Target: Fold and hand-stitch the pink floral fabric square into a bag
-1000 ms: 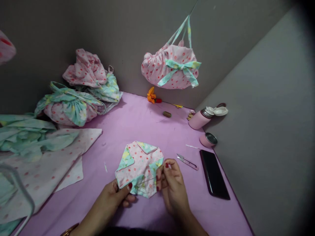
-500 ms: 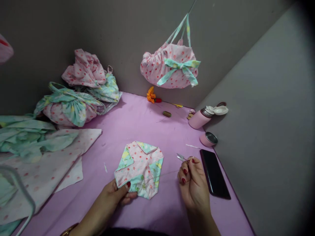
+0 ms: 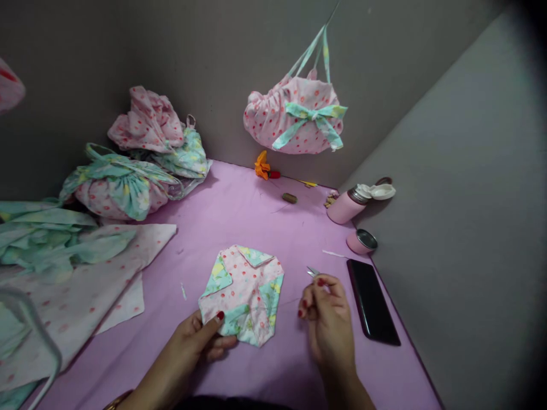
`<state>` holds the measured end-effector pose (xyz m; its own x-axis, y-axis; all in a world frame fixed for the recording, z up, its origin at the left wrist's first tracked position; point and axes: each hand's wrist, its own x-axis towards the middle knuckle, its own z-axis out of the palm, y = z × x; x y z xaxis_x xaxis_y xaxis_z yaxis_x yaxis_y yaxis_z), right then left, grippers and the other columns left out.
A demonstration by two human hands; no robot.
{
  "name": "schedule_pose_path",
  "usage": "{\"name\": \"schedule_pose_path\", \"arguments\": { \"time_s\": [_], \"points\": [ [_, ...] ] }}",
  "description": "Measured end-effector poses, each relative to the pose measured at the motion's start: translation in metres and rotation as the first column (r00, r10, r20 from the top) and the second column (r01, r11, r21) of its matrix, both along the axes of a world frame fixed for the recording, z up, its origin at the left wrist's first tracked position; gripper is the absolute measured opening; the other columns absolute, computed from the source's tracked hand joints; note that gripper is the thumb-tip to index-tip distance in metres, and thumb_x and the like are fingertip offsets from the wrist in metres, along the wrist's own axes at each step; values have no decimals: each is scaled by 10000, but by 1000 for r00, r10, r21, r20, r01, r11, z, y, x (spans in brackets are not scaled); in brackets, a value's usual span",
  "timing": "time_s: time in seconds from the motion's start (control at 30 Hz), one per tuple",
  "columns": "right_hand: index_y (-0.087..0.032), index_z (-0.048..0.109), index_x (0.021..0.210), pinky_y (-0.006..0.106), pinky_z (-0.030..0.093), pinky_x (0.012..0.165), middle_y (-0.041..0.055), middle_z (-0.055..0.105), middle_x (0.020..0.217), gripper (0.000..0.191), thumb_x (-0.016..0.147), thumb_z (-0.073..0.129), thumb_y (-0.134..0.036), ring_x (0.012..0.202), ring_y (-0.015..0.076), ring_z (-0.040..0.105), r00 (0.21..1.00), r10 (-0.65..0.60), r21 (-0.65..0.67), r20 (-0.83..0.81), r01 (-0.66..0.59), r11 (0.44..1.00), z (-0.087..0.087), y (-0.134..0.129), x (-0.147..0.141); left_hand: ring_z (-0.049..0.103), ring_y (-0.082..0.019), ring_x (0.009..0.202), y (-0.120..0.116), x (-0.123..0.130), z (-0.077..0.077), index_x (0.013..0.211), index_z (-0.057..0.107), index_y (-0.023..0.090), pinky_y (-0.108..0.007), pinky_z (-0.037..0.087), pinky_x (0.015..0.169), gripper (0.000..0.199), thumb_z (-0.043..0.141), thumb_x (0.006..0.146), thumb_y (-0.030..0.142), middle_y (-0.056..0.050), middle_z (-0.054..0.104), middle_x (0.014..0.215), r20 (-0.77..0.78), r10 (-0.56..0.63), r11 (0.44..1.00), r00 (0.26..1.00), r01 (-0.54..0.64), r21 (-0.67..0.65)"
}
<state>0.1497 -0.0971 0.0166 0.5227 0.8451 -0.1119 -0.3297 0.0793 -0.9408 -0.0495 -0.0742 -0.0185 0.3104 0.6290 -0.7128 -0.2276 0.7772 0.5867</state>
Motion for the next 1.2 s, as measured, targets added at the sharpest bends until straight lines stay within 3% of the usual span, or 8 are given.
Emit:
{"name": "schedule_pose_path", "arguments": {
  "time_s": [0.07, 0.13, 0.2, 0.27, 0.37, 0.5, 1.2],
  "points": [
    [-209, 455, 829, 160, 345, 393, -84, 440, 487, 127, 829, 530, -312, 388, 69, 403, 966, 251, -94, 60, -245, 965, -11, -4, -15, 652, -120, 557, 0, -1, 0, 720, 580, 158, -142, 453, 450, 278, 756, 607, 341, 23, 658, 579, -16, -13, 1000, 1000, 14, 21],
    [-189, 462, 800, 165, 328, 394, -80, 409, 495, 157, 858, 476, -334, 391, 67, 391, 860, 484, -196, 163, -452, 870, -20, -8, -30, 607, -100, 501, 0, -2, 1, 734, 612, 145, -151, 428, 435, 254, 730, 636, 348, 14, 666, 563, -43, -48, 996, 998, 51, 75],
    [-183, 468, 798, 174, 334, 418, -70, 410, 520, 150, 877, 434, -306, 420, 73, 416, 722, 623, -284, 302, -555, 782, -26, -10, -41, 570, -96, 472, 1, -4, 1, 728, 630, 139, -168, 410, 442, 238, 707, 659, 353, 3, 672, 546, -66, -74, 989, 995, 81, 121],
    [-184, 480, 810, 184, 354, 458, -51, 452, 556, 119, 880, 409, -247, 466, 84, 463, 598, 680, -337, 424, -592, 732, -28, -12, -45, 563, -102, 478, 1, -4, 1, 711, 633, 141, -181, 404, 466, 231, 704, 660, 355, 0, 675, 537, -65, -83, 987, 994, 91, 136],
    [-184, 519, 797, 190, 355, 475, -34, 502, 579, 138, 866, 400, -195, 486, 89, 483, 475, 701, -402, 531, -587, 702, -27, -12, -45, 556, -104, 483, 2, -4, 1, 691, 627, 149, -186, 385, 477, 238, 713, 642, 366, 9, 671, 533, -49, -87, 986, 995, 93, 139],
    [-197, 590, 769, 207, 364, 519, -24, 566, 601, 150, 831, 455, -173, 538, 106, 507, 392, 658, -435, 643, -520, 735, -26, -11, -43, 559, -103, 490, 2, -5, -1, 705, 634, 150, -185, 382, 489, 256, 713, 637, 383, 5, 681, 545, -54, -89, 989, 995, 95, 116],
    [-201, 629, 763, 215, 354, 483, -7, 599, 588, 187, 802, 449, -170, 507, 119, 513, 325, 648, -461, 688, -493, 738, -25, -9, -46, 586, -127, 550, 3, -7, -2, 735, 665, 156, -202, 399, 539, 213, 689, 682, 361, -1, 695, 588, -46, -117, 983, 992, 122, 139]
  ]
}}
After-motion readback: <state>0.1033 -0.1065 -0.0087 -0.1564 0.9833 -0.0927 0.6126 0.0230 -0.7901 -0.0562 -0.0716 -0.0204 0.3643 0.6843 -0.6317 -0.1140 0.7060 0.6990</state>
